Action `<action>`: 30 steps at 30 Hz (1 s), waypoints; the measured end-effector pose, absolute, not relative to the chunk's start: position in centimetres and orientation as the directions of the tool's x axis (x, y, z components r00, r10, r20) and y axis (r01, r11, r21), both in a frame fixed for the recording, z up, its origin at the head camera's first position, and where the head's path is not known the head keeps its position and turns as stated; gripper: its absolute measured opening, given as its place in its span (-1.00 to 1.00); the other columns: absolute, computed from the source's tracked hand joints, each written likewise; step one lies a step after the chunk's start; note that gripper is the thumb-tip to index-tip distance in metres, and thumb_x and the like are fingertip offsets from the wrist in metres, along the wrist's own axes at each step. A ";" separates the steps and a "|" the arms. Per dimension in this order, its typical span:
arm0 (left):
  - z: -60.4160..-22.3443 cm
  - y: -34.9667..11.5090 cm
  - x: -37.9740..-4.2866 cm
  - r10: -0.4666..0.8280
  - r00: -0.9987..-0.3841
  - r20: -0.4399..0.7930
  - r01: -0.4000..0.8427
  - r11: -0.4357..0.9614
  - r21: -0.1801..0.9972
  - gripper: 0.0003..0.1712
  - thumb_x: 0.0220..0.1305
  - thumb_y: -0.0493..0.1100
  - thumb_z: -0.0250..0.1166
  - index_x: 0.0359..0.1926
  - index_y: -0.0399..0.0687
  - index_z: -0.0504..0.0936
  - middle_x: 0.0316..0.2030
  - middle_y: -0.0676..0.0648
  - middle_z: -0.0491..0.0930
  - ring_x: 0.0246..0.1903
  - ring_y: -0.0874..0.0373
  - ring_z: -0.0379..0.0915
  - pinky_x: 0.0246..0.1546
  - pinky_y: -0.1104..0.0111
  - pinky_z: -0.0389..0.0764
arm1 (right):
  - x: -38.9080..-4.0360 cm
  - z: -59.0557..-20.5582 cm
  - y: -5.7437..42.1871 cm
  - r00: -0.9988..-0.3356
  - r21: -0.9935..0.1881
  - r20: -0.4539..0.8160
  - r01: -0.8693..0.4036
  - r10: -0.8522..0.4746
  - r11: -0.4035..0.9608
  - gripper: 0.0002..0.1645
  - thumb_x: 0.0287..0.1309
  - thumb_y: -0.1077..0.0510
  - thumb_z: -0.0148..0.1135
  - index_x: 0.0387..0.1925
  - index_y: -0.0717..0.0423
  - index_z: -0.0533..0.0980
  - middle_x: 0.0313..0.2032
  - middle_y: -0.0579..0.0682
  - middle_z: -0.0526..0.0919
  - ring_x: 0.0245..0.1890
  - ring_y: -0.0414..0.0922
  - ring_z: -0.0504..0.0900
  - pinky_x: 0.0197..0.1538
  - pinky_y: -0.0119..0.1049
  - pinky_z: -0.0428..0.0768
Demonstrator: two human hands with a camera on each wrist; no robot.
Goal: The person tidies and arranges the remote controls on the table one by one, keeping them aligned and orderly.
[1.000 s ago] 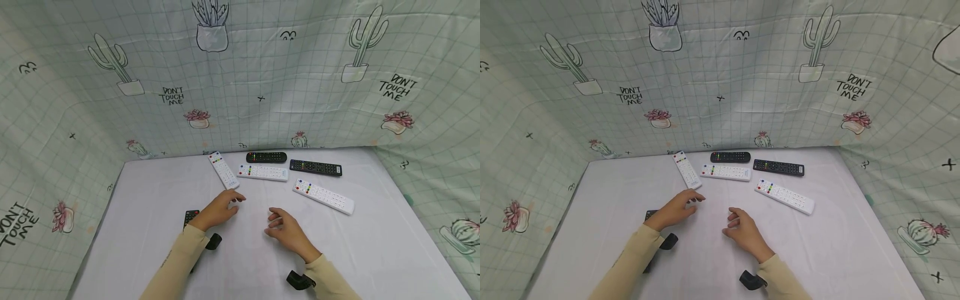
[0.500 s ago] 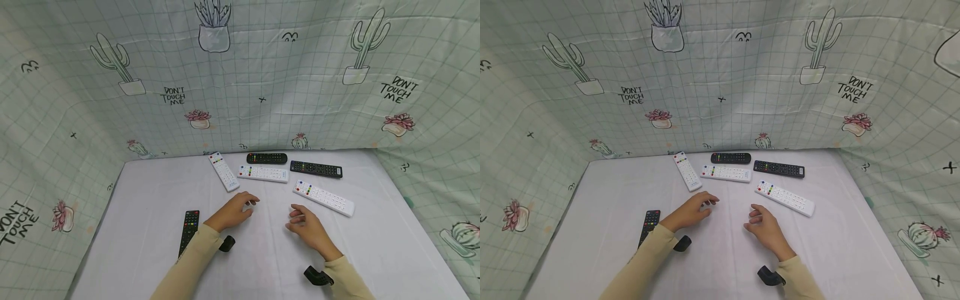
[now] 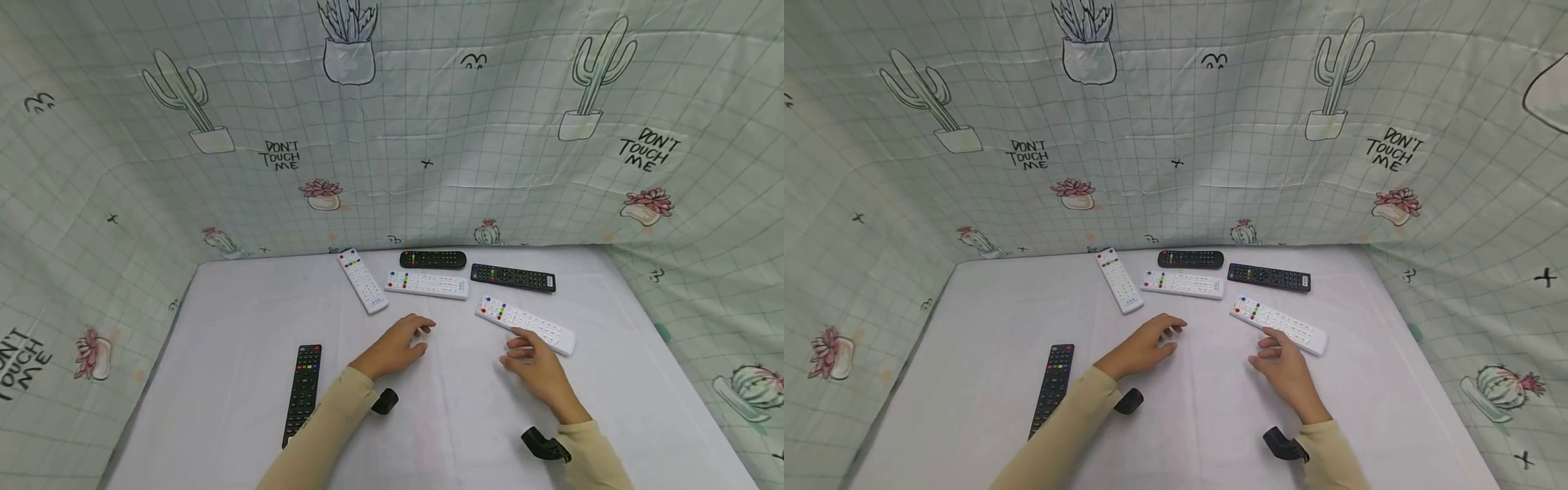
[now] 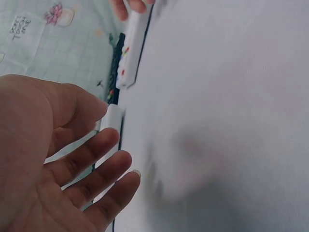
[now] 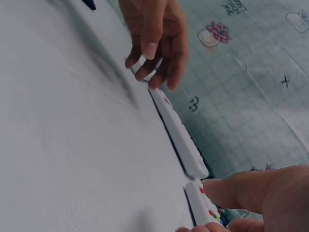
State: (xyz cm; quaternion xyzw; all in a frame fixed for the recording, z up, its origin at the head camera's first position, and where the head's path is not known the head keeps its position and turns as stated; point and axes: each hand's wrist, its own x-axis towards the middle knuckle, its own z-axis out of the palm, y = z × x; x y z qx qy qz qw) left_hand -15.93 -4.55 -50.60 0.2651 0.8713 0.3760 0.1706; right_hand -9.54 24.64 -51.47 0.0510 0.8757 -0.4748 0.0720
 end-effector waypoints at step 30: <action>-52.1 -0.2 -17.4 0.543 -0.833 -0.104 0.251 0.539 0.804 -0.47 0.49 -0.32 0.24 0.43 -0.21 0.46 0.28 -0.17 0.52 0.25 -0.03 0.48 0.33 0.17 0.51 | -8.5 -51.5 31.0 -0.965 -0.797 -0.130 0.239 0.230 0.555 -0.19 0.35 0.28 0.39 0.50 0.42 0.25 0.16 0.39 0.56 -0.26 -0.71 0.39 -0.22 -0.60 0.46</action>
